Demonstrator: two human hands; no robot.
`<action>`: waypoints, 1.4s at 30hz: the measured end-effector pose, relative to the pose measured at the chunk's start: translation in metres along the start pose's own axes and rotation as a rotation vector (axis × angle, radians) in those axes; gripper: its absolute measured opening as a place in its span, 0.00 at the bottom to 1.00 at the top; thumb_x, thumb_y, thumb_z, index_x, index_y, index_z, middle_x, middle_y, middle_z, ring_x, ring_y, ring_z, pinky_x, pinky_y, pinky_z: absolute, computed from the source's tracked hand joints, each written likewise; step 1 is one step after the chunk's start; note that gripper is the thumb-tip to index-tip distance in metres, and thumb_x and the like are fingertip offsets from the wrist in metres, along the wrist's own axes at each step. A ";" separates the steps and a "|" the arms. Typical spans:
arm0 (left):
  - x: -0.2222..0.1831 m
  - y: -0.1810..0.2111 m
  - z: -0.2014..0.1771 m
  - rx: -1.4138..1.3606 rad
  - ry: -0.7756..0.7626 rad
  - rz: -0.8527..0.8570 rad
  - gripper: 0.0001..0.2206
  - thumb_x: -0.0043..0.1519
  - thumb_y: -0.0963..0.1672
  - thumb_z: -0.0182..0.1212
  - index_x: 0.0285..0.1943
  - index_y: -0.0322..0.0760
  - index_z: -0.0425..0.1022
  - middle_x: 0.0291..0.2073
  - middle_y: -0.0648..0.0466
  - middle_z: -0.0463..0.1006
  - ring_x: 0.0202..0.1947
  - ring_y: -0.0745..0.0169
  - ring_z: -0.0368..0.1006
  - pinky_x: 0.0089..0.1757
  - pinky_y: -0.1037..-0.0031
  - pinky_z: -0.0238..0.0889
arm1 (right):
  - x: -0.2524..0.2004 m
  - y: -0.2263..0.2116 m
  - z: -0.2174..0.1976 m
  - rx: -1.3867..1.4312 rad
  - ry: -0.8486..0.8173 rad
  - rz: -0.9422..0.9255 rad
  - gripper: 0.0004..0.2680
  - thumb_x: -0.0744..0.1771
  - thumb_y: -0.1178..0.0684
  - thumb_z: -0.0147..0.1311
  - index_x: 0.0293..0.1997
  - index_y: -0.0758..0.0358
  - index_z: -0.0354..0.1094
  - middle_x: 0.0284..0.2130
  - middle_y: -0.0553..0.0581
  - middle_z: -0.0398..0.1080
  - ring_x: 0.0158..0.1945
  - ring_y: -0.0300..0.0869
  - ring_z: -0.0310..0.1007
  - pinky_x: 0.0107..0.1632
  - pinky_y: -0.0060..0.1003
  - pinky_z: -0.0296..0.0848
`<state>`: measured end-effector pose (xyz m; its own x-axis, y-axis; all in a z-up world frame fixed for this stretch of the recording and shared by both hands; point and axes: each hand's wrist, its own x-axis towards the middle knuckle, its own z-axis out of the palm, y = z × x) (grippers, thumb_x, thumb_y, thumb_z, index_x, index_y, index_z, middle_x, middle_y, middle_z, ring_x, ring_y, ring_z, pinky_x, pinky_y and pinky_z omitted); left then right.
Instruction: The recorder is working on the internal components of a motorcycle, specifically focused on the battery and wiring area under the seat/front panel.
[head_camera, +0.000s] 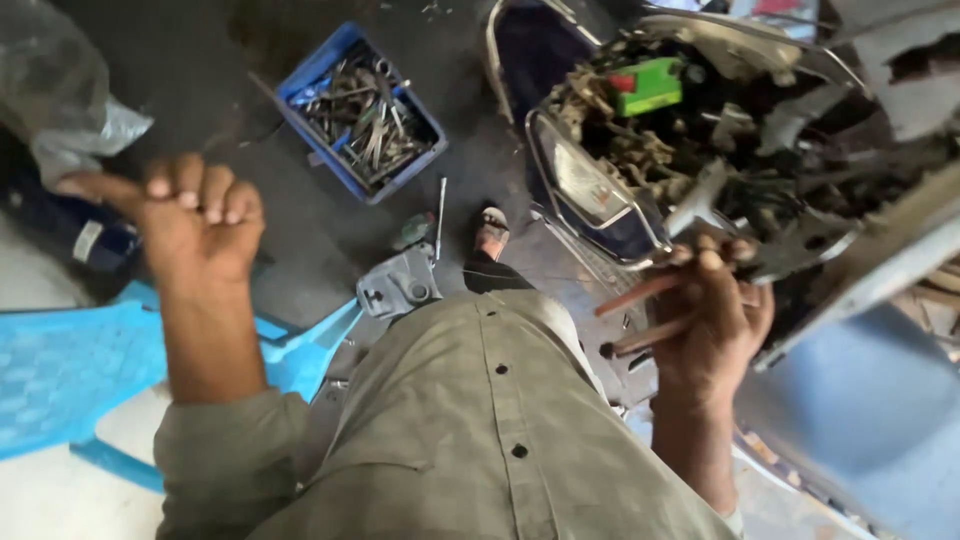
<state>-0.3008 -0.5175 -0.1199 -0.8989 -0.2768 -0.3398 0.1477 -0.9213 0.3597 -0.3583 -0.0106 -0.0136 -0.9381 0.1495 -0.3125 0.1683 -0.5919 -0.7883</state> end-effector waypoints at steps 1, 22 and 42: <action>0.008 -0.003 0.003 -0.034 0.001 -0.016 0.37 0.48 0.70 0.43 0.22 0.36 0.68 0.17 0.53 0.64 0.17 0.59 0.60 0.26 0.70 0.56 | 0.006 0.001 -0.001 0.002 -0.014 -0.022 0.05 0.73 0.68 0.51 0.50 0.65 0.64 0.44 0.63 0.71 0.46 0.47 0.74 0.51 0.39 0.73; -0.029 0.130 -0.103 0.486 0.885 0.506 0.40 0.46 0.73 0.42 0.37 0.42 0.73 0.24 0.56 0.78 0.22 0.62 0.76 0.26 0.68 0.73 | 0.065 0.132 0.199 -0.530 -0.211 0.158 0.07 0.70 0.68 0.56 0.51 0.68 0.64 0.42 0.60 0.71 0.43 0.46 0.74 0.39 0.38 0.66; 0.114 0.337 -0.144 0.351 0.158 -0.127 0.18 0.70 0.47 0.60 0.64 0.30 0.73 0.48 0.48 0.77 0.47 0.57 0.75 0.50 0.64 0.72 | 0.042 0.236 0.373 -0.491 0.093 -0.055 0.08 0.69 0.68 0.53 0.53 0.68 0.65 0.43 0.59 0.72 0.43 0.45 0.75 0.51 0.41 0.78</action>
<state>-0.2943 -0.8991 -0.1628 -0.8225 -0.2301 -0.5201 -0.1353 -0.8091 0.5719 -0.4705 -0.4393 -0.0147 -0.9223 0.2536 -0.2917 0.2628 -0.1420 -0.9543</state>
